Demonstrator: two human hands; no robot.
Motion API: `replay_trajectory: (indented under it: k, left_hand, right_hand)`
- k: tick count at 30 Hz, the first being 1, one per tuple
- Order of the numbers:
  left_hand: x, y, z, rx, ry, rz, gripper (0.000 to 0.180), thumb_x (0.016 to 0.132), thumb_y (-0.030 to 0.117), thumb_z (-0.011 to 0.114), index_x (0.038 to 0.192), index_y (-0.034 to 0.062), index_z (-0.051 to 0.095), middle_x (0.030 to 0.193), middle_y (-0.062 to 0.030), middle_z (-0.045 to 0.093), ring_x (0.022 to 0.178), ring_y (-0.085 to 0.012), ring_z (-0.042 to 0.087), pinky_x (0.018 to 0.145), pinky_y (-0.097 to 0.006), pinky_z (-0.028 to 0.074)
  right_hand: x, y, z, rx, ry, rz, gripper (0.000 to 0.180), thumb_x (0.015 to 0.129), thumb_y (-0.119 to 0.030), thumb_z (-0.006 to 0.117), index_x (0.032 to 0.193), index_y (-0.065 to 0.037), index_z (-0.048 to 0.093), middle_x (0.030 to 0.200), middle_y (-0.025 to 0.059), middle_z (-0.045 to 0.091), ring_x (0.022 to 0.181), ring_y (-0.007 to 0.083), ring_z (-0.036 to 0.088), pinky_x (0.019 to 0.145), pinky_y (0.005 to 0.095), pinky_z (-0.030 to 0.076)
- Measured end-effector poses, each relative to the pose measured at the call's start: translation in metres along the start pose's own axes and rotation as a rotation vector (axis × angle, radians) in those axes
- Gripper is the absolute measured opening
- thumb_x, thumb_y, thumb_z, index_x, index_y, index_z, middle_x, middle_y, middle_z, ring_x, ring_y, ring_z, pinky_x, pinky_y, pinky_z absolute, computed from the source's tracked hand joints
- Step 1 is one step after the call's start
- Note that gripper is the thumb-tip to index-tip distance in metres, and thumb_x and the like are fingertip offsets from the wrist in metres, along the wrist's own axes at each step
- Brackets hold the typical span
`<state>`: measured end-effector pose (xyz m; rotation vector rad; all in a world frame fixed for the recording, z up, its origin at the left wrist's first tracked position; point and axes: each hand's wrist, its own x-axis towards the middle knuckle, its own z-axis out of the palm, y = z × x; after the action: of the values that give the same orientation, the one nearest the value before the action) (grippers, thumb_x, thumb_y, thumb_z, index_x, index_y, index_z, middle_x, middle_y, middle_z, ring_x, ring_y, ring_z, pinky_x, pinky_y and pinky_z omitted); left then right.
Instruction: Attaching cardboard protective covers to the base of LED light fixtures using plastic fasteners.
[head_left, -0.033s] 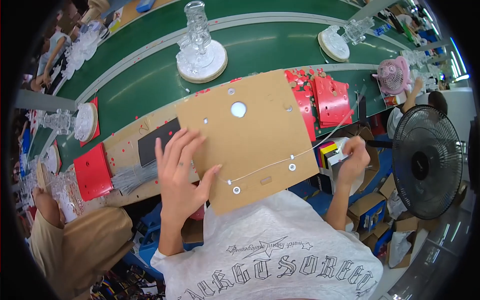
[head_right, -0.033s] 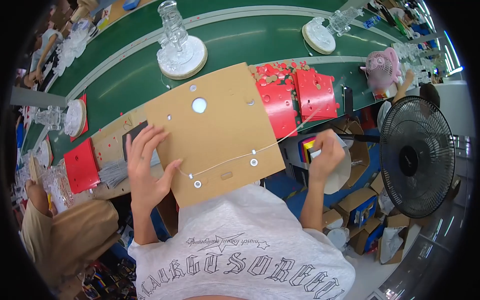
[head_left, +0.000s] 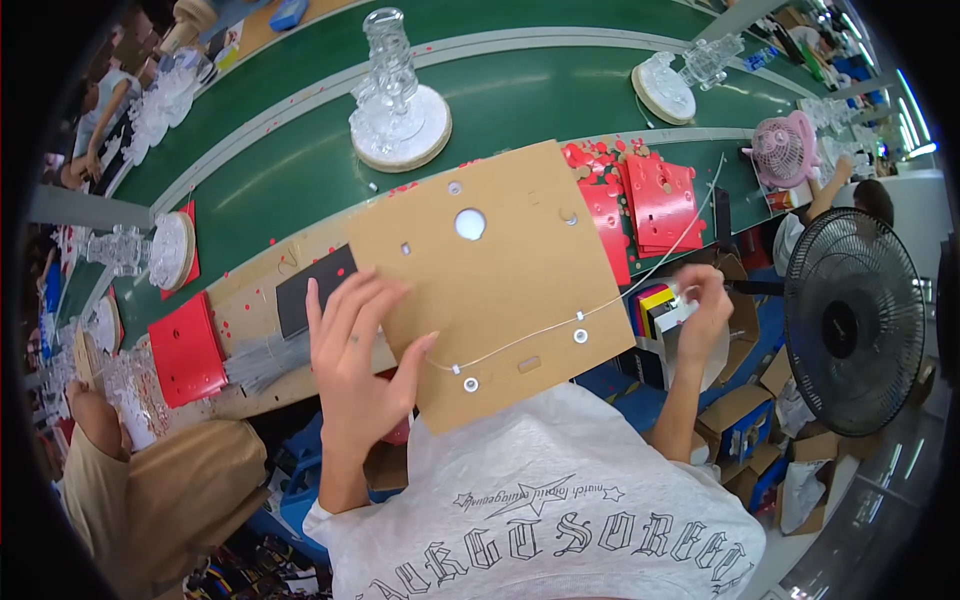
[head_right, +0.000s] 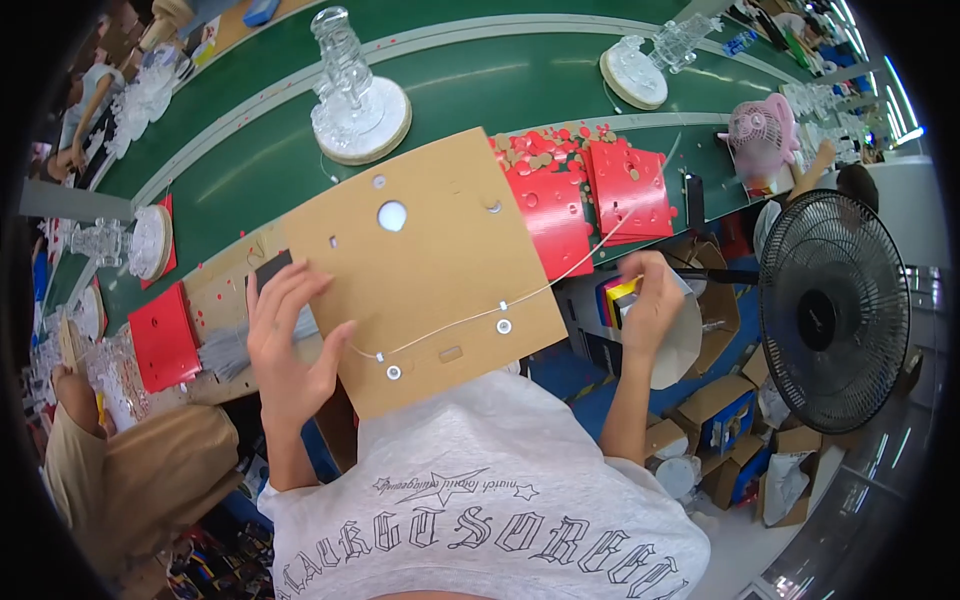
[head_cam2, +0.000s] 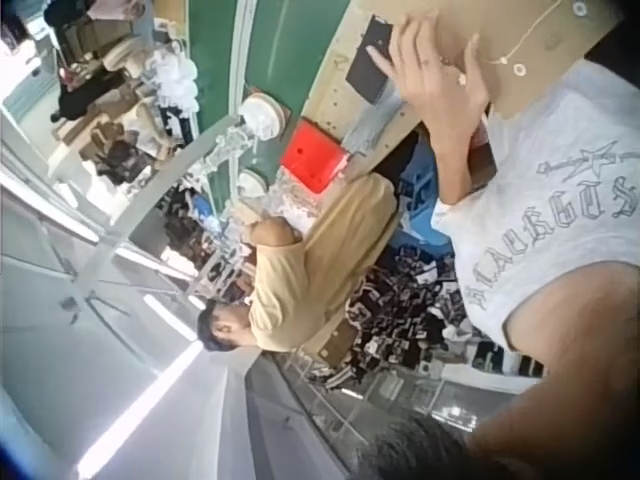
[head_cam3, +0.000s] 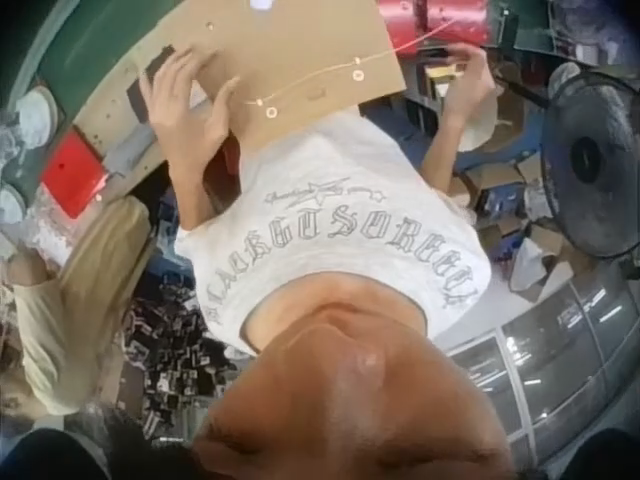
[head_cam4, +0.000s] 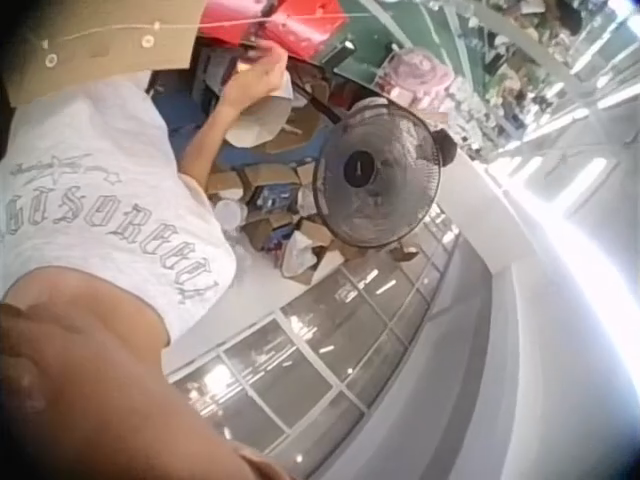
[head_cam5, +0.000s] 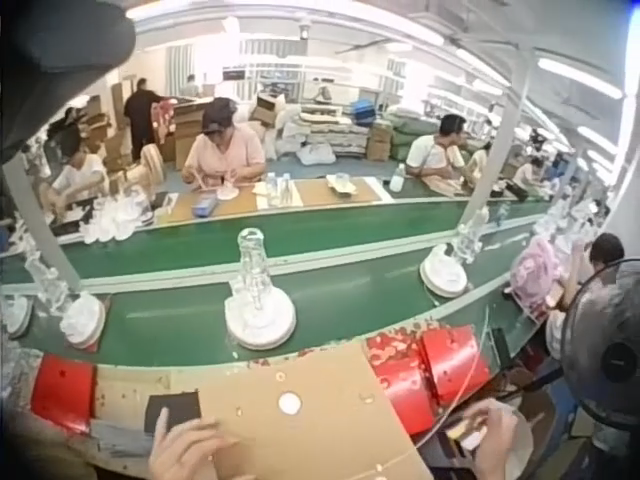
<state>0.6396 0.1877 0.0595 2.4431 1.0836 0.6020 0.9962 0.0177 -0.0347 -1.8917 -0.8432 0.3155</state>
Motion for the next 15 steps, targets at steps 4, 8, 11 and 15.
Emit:
replay_trajectory:
  k: [4,8,11,15]
  left_hand:
    - [0.02,0.035,0.015,-0.105,-0.056,0.257,0.053,0.077,0.016,0.079,0.127,0.0064,0.065,0.134,-0.0146,0.062,0.13,-0.0399,0.055,0.113,-0.063,0.031]
    - [0.033,0.05,0.038,0.075,-0.38,0.38,0.071,0.084,0.023,0.073,0.15,0.0116,0.051,0.162,-0.0203,0.034,0.152,-0.0395,0.029,0.119,-0.061,0.024]
    - [0.03,0.051,0.037,0.043,-0.495,0.342,0.069,0.086,0.027,0.072,0.15,0.0126,0.051,0.161,-0.0202,0.036,0.151,-0.0383,0.03,0.119,-0.06,0.023]
    - [0.031,0.043,0.04,-0.005,-0.421,0.378,0.063,0.086,0.022,0.072,0.144,0.0084,0.055,0.149,-0.0183,0.047,0.137,-0.0356,0.046,0.112,-0.054,0.035]
  right_hand:
    - [0.028,-0.032,0.037,0.513,-0.075,0.17,0.062,0.111,-0.046,0.034,0.146,0.002,0.052,0.127,0.0186,0.068,0.102,0.0208,0.069,0.085,0.0325,0.054]
    - [0.088,-0.063,0.052,0.919,0.066,0.104,0.052,0.112,-0.032,0.042,0.149,0.004,0.046,0.117,0.0187,0.07,0.087,0.0159,0.066,0.078,0.0298,0.052]
    - [0.131,-0.06,0.042,1.126,0.17,0.014,0.043,0.107,-0.011,0.052,0.146,0.008,0.048,0.101,0.0113,0.069,0.065,0.0081,0.048,0.061,0.0224,0.042]
    - [0.135,-0.082,0.036,0.932,-0.051,-0.103,0.031,0.103,-0.007,0.056,0.129,0.004,0.066,0.097,0.009,0.071,0.064,0.0033,0.049,0.057,0.0184,0.038]
